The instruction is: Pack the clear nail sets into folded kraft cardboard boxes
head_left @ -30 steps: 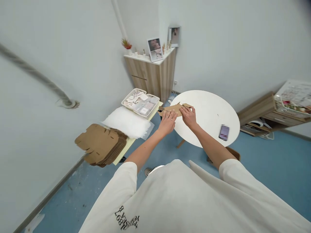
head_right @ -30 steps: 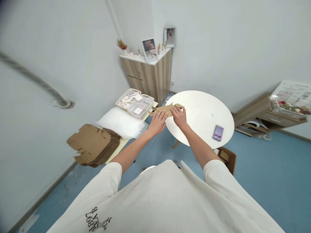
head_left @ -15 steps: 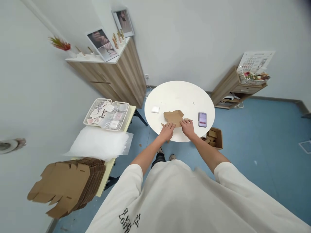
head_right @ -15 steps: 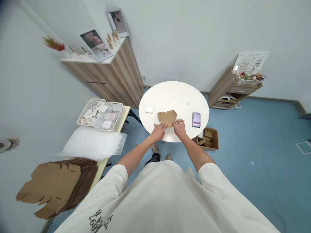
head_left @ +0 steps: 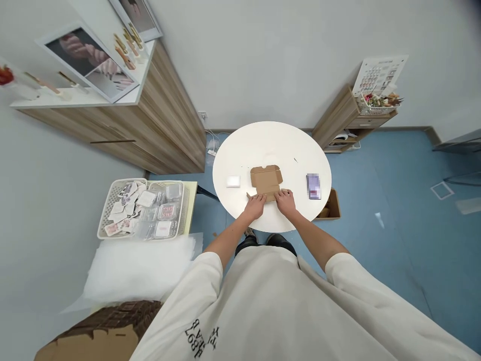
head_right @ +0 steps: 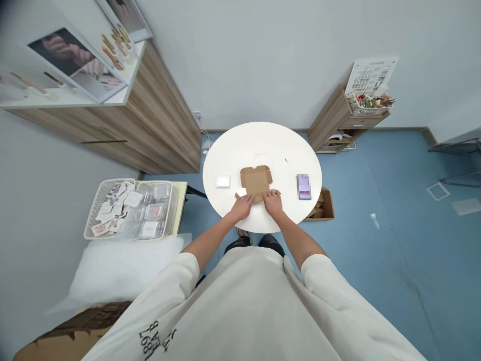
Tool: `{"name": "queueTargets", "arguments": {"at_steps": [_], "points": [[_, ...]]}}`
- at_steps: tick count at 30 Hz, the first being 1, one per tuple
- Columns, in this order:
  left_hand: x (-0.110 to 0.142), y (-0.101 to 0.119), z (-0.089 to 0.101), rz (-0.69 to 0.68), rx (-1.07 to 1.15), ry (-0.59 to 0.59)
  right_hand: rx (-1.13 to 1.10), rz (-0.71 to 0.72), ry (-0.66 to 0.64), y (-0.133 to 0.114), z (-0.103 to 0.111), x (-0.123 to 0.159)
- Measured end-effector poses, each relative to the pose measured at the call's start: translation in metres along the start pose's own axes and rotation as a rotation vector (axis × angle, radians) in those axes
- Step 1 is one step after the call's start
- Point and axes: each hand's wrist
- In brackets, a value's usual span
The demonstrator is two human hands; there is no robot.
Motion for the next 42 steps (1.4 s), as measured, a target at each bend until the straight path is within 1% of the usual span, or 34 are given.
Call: {"name": "queueTargets", "arguments": {"at_steps": [2, 5, 8, 11, 14, 17, 21, 26, 32, 35, 38, 40, 42], "points": [[-0.008, -0.011, -0.002, -0.006, -0.005, -0.033, -0.025, -0.044, -0.035, -0.002, -0.004, -0.007], [-0.018, -0.021, -0.008, -0.012, -0.015, -0.061, -0.030, -0.125, -0.065, 0.000, -0.009, -0.014], [-0.027, -0.026, -0.015, -0.007, -0.019, -0.084, -0.008, -0.198, -0.090, 0.008, -0.013, -0.019], [-0.035, -0.029, -0.021, 0.022, -0.020, -0.135, -0.020, -0.269, -0.182, 0.021, -0.019, -0.024], [-0.042, -0.029, -0.027, 0.063, -0.013, -0.199, -0.053, -0.285, -0.308, 0.034, -0.027, -0.030], [-0.048, -0.027, -0.031, 0.091, -0.011, -0.209, -0.072, -0.259, -0.357, 0.045, -0.032, -0.036], [-0.056, -0.023, -0.031, 0.143, -0.010, -0.174, -0.091, -0.208, -0.323, 0.056, -0.033, -0.040], [-0.075, -0.020, -0.022, 0.210, -0.014, -0.171, -0.097, -0.185, -0.296, 0.064, -0.031, -0.043], [-0.094, -0.016, -0.015, 0.156, -0.034, -0.164, -0.099, -0.182, -0.315, 0.066, -0.025, -0.046], [-0.100, -0.015, -0.015, 0.161, 0.011, -0.202, -0.115, -0.177, -0.320, 0.067, -0.017, -0.052], [-0.104, -0.015, -0.014, 0.180, 0.053, -0.248, -0.160, -0.172, -0.249, 0.071, -0.007, -0.067], [-0.105, -0.015, -0.013, 0.179, 0.064, -0.260, -0.176, -0.158, -0.143, 0.075, -0.001, -0.085], [-0.105, -0.016, -0.012, 0.176, 0.071, -0.255, -0.195, -0.189, -0.053, 0.078, 0.002, -0.106]]}}
Point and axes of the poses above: each hand's wrist, its own x-axis away from the middle knuckle, its own z-axis out of the back of the hand, y = z × x
